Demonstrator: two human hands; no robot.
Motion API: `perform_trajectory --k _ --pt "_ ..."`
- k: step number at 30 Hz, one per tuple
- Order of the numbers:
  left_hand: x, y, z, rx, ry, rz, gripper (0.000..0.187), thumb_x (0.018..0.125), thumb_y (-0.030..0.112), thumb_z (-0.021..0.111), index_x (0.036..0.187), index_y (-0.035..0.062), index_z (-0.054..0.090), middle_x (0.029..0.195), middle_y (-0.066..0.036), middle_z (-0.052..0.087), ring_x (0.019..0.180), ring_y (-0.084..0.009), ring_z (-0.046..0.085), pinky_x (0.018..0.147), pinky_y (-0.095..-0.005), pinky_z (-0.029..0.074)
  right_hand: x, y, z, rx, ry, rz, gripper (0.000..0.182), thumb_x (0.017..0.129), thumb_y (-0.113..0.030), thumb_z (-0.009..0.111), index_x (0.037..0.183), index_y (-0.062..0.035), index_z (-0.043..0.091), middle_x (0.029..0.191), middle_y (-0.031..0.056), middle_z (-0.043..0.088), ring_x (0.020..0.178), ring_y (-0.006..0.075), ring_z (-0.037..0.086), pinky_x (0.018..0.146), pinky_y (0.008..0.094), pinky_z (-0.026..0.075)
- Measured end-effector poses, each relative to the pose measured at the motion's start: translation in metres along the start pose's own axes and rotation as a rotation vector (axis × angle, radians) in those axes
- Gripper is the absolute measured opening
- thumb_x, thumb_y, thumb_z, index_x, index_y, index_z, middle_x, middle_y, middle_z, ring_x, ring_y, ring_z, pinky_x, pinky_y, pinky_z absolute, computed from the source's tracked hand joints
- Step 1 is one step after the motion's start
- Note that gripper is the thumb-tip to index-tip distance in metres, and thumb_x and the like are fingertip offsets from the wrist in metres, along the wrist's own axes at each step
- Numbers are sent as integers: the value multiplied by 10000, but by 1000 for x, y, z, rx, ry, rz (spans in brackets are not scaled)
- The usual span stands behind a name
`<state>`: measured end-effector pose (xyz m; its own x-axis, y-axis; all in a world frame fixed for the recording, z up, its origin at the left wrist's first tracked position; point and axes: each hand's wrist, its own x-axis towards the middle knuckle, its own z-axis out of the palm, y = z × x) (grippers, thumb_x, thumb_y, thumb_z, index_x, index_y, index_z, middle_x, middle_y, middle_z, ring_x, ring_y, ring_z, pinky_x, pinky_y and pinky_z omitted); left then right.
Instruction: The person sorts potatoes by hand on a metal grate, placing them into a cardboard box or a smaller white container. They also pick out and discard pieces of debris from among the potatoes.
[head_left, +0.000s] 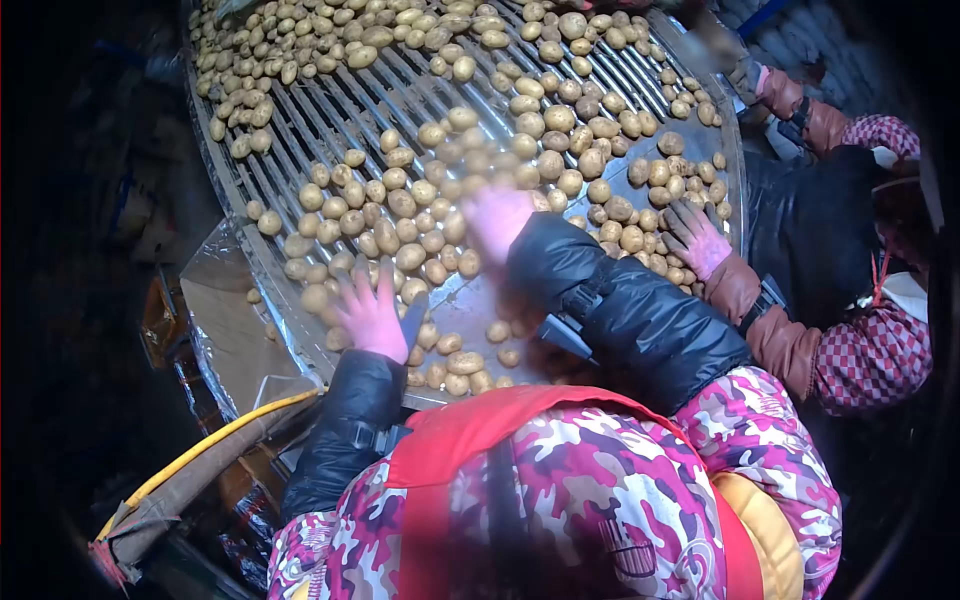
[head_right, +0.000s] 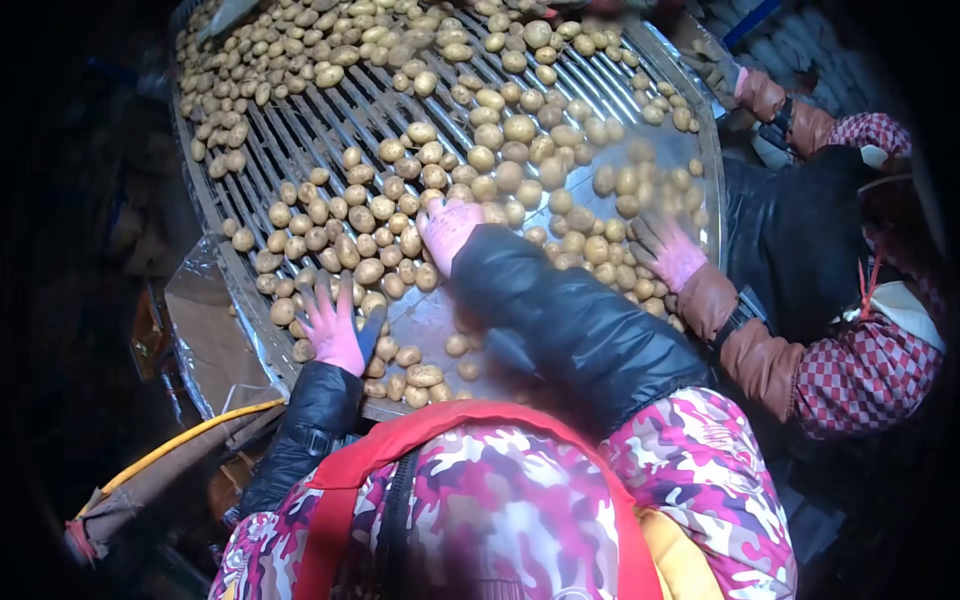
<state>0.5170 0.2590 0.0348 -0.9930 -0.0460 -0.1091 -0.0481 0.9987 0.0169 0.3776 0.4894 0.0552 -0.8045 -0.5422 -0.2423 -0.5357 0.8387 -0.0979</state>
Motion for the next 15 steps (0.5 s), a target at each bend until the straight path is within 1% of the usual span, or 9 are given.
perform_trajectory --k 3,5,7,9,10,11,13,14,15 --pt "-20 -10 -2 -48 -41 88 800 910 506 721 1593 217 419 1635 -190 326 1521 -484 259 1192 -705 217 -1 -5 -9 35 -77 69 295 953 -162 620 1228 -107 712 1203 134 694 1126 290 702 889 430 581" --pt "-33 -18 -8 -113 -54 124 761 908 422 737 1578 210 442 1631 -160 349 1520 -460 274 1195 -694 225 -9 2 -30 152 -229 113 275 947 -160 627 1194 -93 727 1207 165 700 1099 314 716 904 433 579" --pt "-45 -26 -9 -143 -39 186 725 910 391 733 1558 203 470 1624 -144 369 1519 -446 287 1194 -690 232 -18 13 -34 227 -256 160 266 943 -163 635 1174 -77 734 1191 193 708 1081 337 722 916 436 577" --pt "-54 -26 -5 -198 33 189 668 906 353 734 1511 173 518 1605 -136 400 1505 -439 311 1194 -682 237 -22 26 -20 258 -163 206 269 941 -174 644 1168 -60 732 1156 218 718 1075 358 721 926 439 573" --pt "-57 -28 -3 -200 54 190 667 902 339 743 1503 154 522 1602 -149 400 1485 -448 338 1191 -673 256 -23 36 -15 321 -94 153 270 944 -198 649 1139 -31 733 1094 233 724 1059 382 716 912 450 568" --pt "-58 -29 -1 -203 71 193 666 897 325 752 1495 135 526 1598 -162 400 1465 -456 366 1187 -664 275 -30 35 -38 460 -145 167 280 942 -228 652 1108 -17 730 1034 223 741 1003 348 736 868 443 574" --pt "-58 -27 0 -396 272 214 694 887 282 767 1502 92 508 1530 -186 459 1345 -417 505 1113 -580 406 -32 42 -35 1132 -134 217 321 936 -275 665 1097 -4 724 1017 211 748 932 309 748 827 430 579" --pt "-57 -24 -2 -492 372 225 708 882 261 775 1505 71 499 1496 -197 489 1286 -397 575 1077 -538 471 -36 33 -45 1058 -34 183 342 933 -301 689 1114 -14 729 1010 198 758 890 292 751 803 415 586" --pt "-56 -13 -12 -887 241 115 728 875 266 800 1503 54 501 1478 -203 505 1228 -357 602 1011 -483 501 -40 18 -60 804 -44 108 407 950 -337 701 1207 -22 716 1069 203 756 976 308 745 871 407 577"
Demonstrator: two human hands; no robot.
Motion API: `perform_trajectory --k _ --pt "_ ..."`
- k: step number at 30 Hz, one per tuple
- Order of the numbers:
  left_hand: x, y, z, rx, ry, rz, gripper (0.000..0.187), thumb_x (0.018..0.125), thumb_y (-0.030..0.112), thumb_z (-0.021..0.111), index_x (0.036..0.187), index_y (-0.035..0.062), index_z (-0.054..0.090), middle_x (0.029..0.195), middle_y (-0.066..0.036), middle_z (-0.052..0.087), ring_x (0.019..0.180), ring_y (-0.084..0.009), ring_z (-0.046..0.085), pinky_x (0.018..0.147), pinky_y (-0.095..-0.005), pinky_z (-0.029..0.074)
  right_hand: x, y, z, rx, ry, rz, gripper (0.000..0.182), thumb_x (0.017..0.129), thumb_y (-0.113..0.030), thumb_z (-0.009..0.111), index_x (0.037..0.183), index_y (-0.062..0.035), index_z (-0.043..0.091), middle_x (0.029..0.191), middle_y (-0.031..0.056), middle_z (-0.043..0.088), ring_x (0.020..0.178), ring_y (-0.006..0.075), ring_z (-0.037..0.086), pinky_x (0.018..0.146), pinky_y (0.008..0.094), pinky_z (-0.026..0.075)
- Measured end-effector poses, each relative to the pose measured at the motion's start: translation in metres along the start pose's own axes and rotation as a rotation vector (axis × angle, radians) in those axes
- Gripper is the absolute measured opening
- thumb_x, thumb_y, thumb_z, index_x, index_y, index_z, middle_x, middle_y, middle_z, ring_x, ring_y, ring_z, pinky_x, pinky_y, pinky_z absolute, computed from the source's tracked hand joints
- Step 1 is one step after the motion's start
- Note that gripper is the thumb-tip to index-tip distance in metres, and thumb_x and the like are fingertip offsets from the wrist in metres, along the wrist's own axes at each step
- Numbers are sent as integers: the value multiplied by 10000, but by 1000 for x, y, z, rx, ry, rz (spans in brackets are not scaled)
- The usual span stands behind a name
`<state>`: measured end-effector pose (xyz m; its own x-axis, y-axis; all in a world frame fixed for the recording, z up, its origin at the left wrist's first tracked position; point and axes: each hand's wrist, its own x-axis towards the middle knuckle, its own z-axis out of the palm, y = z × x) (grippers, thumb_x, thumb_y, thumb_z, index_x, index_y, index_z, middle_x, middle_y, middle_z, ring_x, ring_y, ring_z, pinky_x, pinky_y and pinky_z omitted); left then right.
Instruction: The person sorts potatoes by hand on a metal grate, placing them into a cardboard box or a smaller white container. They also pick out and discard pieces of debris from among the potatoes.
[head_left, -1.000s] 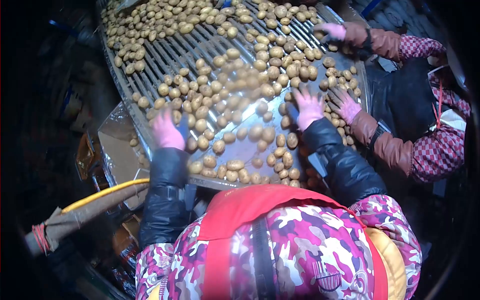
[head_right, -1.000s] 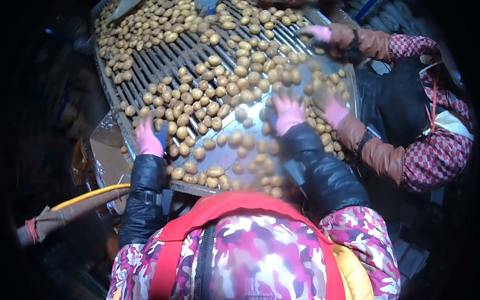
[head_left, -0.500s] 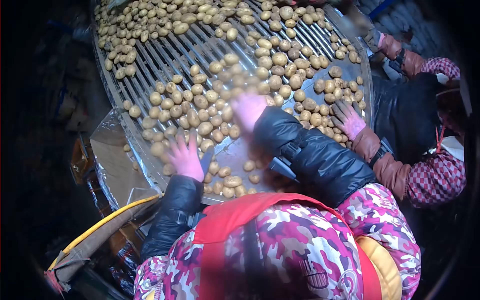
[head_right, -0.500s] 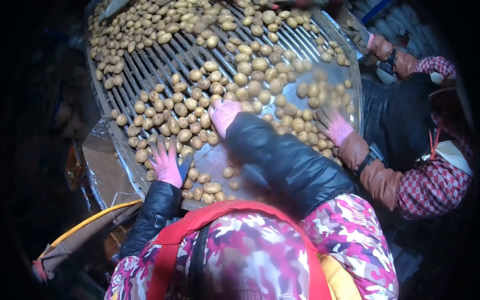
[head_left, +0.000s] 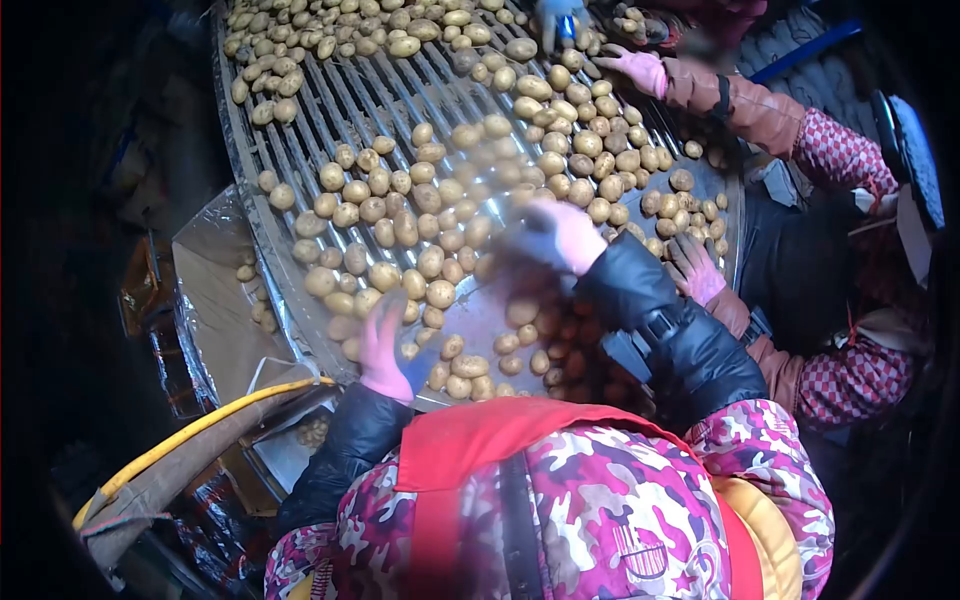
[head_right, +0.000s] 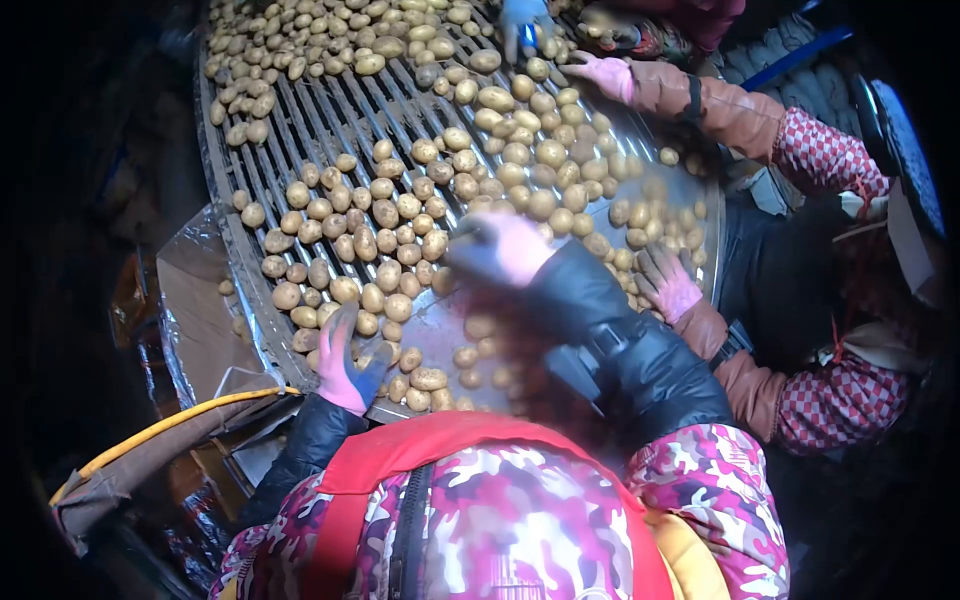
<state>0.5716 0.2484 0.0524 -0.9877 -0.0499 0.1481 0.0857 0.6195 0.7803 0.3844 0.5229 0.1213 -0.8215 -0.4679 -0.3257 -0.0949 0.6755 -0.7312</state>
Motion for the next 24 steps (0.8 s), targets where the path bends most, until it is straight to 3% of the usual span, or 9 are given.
perform_trajectory --k 2,3,6,7,9,12,16,21,24 --pt "13 32 7 -747 -78 -384 770 861 278 851 1499 19 503 1441 -215 538 1111 -278 655 880 -373 561 -3 -22 4 66 -234 -233 495 961 -390 708 1301 -32 683 1142 210 746 1080 332 723 951 403 554" --pt "22 30 12 -687 -96 -421 671 900 230 823 1454 -21 540 1268 -169 645 996 -170 666 756 -290 565 5 -34 -6 -13 -199 -223 560 962 -428 712 1357 -36 648 1202 225 727 1147 357 696 1000 404 533" --pt "28 26 -15 -823 -405 -772 532 919 134 781 1389 -34 597 1102 -120 693 945 -145 665 773 -318 571 71 0 -19 -161 274 -42 389 911 -257 727 1253 -73 704 1143 202 742 1066 352 722 911 434 568" --pt "17 18 -8 -807 -315 -787 388 936 78 747 1301 -23 664 982 -96 711 870 -167 683 769 -323 574 89 0 -33 -297 124 73 362 916 -234 704 1238 -70 703 1152 212 737 1092 368 713 918 451 567" --pt "-1 2 -9 -350 -166 -253 351 939 71 736 1280 2 685 1001 -115 709 873 -206 695 768 -331 573 104 -1 -37 -499 -22 186 354 903 -234 697 1214 -66 712 1175 222 732 1121 375 710 945 452 562" --pt "-21 -11 -23 -138 -101 -16 347 893 75 753 1236 44 712 1060 -162 700 937 -326 713 802 -385 581 104 -4 -31 -630 -41 190 387 867 -263 726 1203 -71 733 1205 217 735 1125 356 723 987 420 556" --pt "-18 -14 -19 -16 -143 60 369 833 87 782 1189 28 706 1068 -176 692 955 -382 715 802 -420 587 113 48 -34 -733 -176 184 400 863 -148 694 1255 -80 730 1187 210 744 1099 357 734 983 434 558" --pt "-24 -18 -17 -10 -69 72 333 831 89 791 1149 32 710 1039 -169 696 908 -383 722 766 -419 592 93 15 -41 -662 -283 269 358 866 -159 670 1213 -117 747 1114 225 749 1095 399 718 963 472 555" --pt "-27 -23 -13 25 -58 80 318 832 98 796 1131 32 714 1026 -163 697 876 -376 725 732 -416 593 106 9 -49 -774 -8 182 275 865 -224 713 1121 -137 764 1030 198 758 1004 380 734 897 474 578"
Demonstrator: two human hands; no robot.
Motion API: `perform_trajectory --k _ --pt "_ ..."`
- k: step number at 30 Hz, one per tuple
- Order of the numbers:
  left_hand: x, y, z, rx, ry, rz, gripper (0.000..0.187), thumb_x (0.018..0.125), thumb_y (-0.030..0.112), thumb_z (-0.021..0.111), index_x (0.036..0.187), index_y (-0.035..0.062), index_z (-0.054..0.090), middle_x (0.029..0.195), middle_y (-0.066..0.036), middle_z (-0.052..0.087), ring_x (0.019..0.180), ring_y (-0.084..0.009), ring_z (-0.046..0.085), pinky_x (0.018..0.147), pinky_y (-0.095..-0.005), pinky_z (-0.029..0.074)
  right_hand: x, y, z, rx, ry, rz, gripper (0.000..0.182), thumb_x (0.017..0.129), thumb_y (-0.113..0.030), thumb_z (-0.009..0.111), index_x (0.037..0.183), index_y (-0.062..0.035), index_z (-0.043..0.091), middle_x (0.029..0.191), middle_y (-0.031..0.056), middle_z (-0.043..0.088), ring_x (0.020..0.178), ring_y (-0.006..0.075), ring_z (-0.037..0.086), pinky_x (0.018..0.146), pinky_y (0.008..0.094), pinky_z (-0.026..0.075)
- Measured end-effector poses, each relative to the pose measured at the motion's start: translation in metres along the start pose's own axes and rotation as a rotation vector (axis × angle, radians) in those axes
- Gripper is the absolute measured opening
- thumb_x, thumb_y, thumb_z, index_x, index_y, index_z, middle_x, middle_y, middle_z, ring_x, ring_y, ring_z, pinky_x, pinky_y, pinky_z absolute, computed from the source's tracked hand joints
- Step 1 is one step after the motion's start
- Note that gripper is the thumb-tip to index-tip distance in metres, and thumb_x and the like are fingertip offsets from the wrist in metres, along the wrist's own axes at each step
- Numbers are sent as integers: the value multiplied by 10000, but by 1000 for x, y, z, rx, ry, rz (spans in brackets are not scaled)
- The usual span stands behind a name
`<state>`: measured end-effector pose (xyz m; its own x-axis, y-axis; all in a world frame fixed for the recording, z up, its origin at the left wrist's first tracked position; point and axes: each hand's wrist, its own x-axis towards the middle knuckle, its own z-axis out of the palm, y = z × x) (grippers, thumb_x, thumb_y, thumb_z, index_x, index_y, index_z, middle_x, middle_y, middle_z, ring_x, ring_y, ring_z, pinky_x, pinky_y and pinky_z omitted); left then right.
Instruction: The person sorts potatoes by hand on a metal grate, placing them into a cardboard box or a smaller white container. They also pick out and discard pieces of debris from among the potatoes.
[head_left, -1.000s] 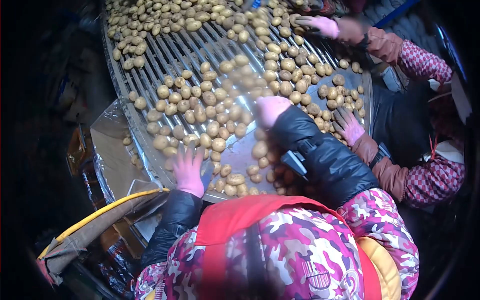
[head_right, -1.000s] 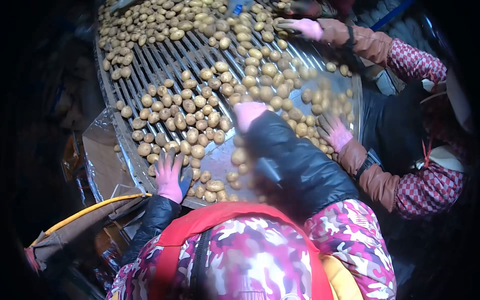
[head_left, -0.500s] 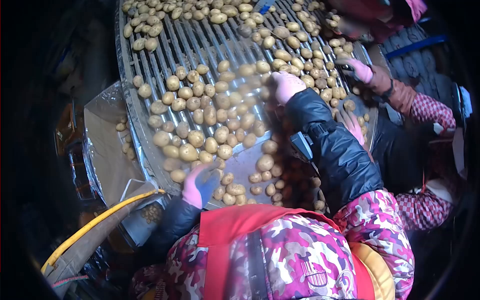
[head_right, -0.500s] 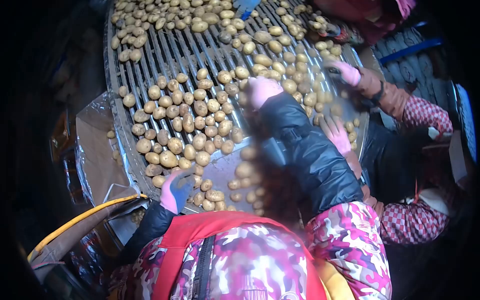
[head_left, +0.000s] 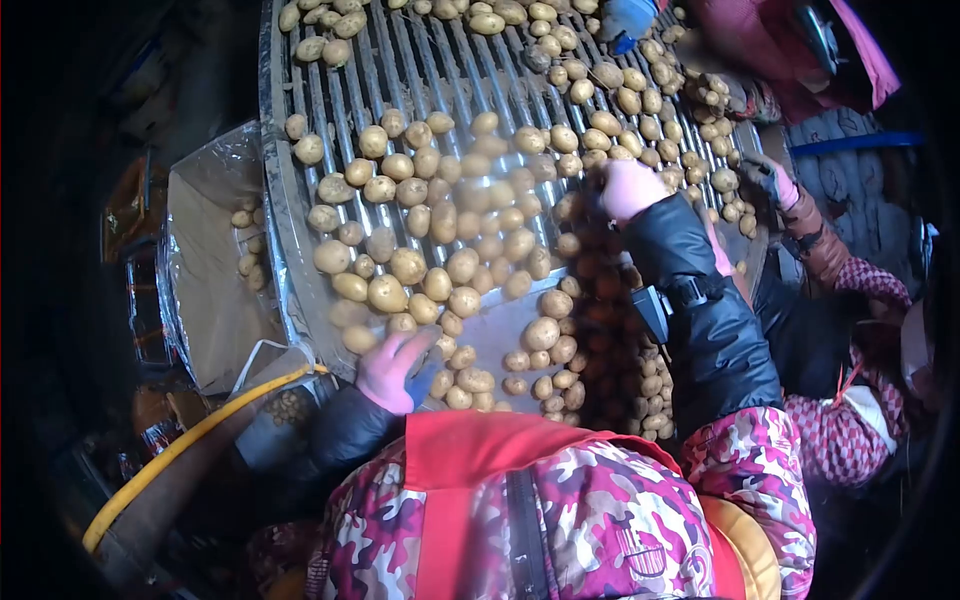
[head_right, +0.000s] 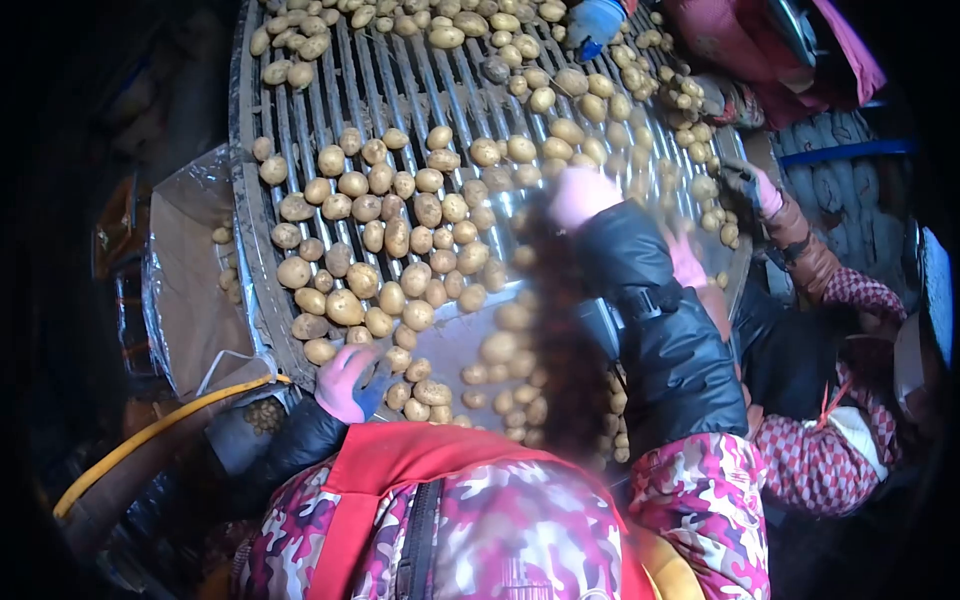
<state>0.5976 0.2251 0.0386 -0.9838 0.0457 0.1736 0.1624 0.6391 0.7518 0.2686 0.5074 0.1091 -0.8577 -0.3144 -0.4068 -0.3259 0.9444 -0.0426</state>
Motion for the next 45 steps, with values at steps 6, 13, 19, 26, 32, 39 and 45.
perform_trajectory --k 6,13,19,26,32,39,45 --pt "3 6 -5 -6 -6 -14 319 825 117 807 1121 39 719 1029 -154 701 854 -368 732 720 -424 600 65 -44 -8 -273 235 -350 419 925 -103 547 1322 -162 669 1246 217 660 1213 379 644 985 477 546" --pt "0 12 -8 -50 -28 -91 430 833 168 793 1241 69 704 1098 -160 697 943 -379 732 786 -437 605 109 -22 22 -169 216 -287 283 965 -203 555 1113 -80 762 1128 214 744 1102 376 717 952 487 566" --pt "-41 10 -27 -164 72 -71 368 889 95 757 1249 62 693 1090 -144 711 960 -338 734 805 -380 582 61 8 47 4 214 -49 317 929 -273 711 1132 -30 708 1063 230 741 1038 390 713 882 479 561" --pt "-97 -12 -178 -599 293 -1071 311 1044 188 559 1298 46 667 1038 -62 709 783 -141 649 635 -252 520 -43 62 92 1121 373 -75 160 992 -195 730 980 -39 697 810 -22 638 706 48 533 616 230 421" --pt "-20 -76 -355 -387 753 -722 327 1061 203 533 1315 35 653 1091 -98 716 786 -152 667 667 -264 544 -130 19 117 1327 188 -10 166 977 -223 739 1028 -65 748 907 18 704 762 108 633 583 261 501" --pt "-73 -34 -267 -506 98 -1076 349 1081 222 503 1335 23 635 1154 -139 723 790 -164 689 705 -278 573 -191 -28 117 1208 108 -110 232 980 -254 714 1046 -36 763 919 22 729 834 108 640 742 294 524" --pt "-59 78 -78 -1455 -380 -911 515 1096 398 506 1535 131 479 1326 -179 631 1008 -217 675 830 -336 575 -247 -124 44 1243 -284 -144 376 925 -262 733 1242 -63 700 1034 185 723 1006 333 708 823 451 583"
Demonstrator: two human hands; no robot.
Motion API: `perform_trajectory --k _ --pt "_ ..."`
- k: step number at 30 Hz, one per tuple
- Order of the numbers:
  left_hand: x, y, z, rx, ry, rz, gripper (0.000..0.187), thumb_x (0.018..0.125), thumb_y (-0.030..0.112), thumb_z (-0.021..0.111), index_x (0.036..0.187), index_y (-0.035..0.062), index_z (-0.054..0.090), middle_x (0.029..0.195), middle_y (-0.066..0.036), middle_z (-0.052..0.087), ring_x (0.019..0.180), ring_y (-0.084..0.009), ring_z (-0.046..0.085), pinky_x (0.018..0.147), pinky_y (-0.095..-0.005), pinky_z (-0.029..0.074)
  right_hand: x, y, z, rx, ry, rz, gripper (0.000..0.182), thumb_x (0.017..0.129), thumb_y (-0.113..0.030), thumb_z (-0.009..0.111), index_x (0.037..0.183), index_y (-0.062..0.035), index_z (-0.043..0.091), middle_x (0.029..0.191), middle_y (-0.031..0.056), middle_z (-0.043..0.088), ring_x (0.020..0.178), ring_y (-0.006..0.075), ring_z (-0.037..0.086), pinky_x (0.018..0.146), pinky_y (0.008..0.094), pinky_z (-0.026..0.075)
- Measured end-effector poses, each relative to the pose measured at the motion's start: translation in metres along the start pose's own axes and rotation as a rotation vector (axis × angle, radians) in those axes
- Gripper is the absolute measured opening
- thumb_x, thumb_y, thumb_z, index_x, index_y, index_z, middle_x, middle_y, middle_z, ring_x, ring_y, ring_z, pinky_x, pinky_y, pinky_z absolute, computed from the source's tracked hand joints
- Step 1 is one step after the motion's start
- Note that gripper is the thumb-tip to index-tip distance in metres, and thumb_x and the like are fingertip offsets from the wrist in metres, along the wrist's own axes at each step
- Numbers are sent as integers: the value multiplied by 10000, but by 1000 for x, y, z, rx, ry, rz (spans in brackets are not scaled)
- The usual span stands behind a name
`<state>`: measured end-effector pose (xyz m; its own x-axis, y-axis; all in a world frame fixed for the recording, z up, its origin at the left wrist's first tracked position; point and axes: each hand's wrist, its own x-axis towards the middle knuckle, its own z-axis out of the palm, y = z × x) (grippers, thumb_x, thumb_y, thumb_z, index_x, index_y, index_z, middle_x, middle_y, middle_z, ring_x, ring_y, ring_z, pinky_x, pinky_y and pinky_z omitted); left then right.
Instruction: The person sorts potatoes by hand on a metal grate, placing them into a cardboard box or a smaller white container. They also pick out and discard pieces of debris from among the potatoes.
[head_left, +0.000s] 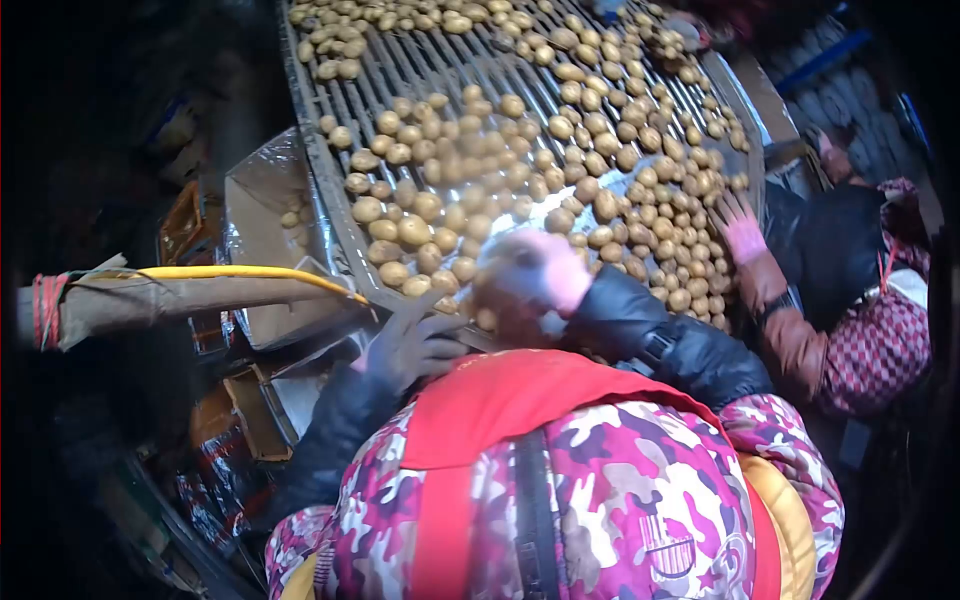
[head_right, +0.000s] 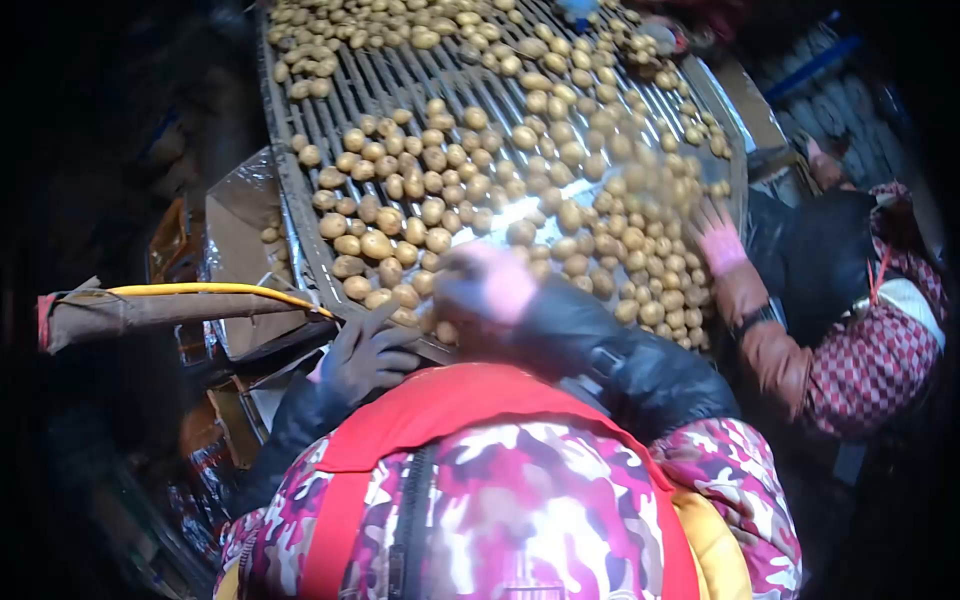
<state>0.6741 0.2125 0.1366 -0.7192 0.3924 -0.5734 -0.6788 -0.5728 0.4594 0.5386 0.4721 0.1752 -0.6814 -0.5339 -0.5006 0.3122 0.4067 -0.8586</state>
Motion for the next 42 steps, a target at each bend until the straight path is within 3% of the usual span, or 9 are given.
perform_trajectory --k 1,11,16,23,33,35,37,39,42 --pt "19 -10 3 -65 43 -10 489 1094 390 513 1506 127 504 1293 -162 642 968 -196 661 793 -312 558 33 57 15 -502 46 -551 444 945 -341 711 1305 -85 666 1150 192 679 1089 367 681 918 453 558" --pt "50 -23 11 -99 248 -125 389 1052 245 556 1391 60 605 1182 -76 646 878 -131 618 691 -242 501 65 82 -37 -1076 212 -578 656 937 -409 716 1489 -124 507 1534 188 479 1452 432 410 1165 570 344" --pt "62 -9 3 29 194 -69 415 1067 296 568 1419 75 575 881 37 536 681 -60 508 574 -194 380 66 109 -138 -1323 401 -419 724 866 -439 748 1500 -177 517 1596 118 451 1508 364 359 1215 608 268" --pt "81 4 11 -101 102 -162 442 1073 301 560 1436 48 548 960 11 598 632 -64 434 569 -223 411 99 121 -245 -1195 755 -291 616 960 -476 666 1488 -181 552 1579 149 477 1456 404 421 1201 555 329" --pt "99 25 -1 -116 32 -480 477 1072 253 560 1462 -18 520 1106 -153 674 1077 -254 678 928 -363 574 211 30 -242 -1107 761 237 737 992 -613 552 1509 -95 461 1496 246 513 1403 403 497 1175 665 290" --pt "102 23 -4 -141 -50 -477 484 1078 254 550 1478 -17 507 1133 -160 673 1094 -248 673 927 -357 572 218 44 -192 -1248 793 -43 674 1005 -569 551 1481 -96 491 1477 215 536 1390 387 509 1170 679 281" --pt "103 27 -3 -89 -107 -466 481 1092 231 526 1506 -8 478 1177 -155 667 1035 -171 658 853 -265 560 183 3 -156 -1259 252 -175 616 1007 -520 563 1450 -93 520 1474 207 533 1376 381 516 1170 665 285" --pt "109 17 -25 -220 -94 -535 478 1100 222 513 1519 -2 462 1171 -138 665 990 -121 640 802 -212 545 180 32 -134 -1142 231 -775 472 838 -295 730 1260 -106 633 1278 168 623 1289 405 567 1170 630 334" --pt "121 -3 -53 -271 -208 -576 488 1106 228 509 1542 19 442 1154 -88 658 826 -47 573 671 -157 475 203 -1 -144 -1120 200 -754 405 853 -246 696 1217 -73 654 1303 162 619 1231 418 602 1115 549 431"
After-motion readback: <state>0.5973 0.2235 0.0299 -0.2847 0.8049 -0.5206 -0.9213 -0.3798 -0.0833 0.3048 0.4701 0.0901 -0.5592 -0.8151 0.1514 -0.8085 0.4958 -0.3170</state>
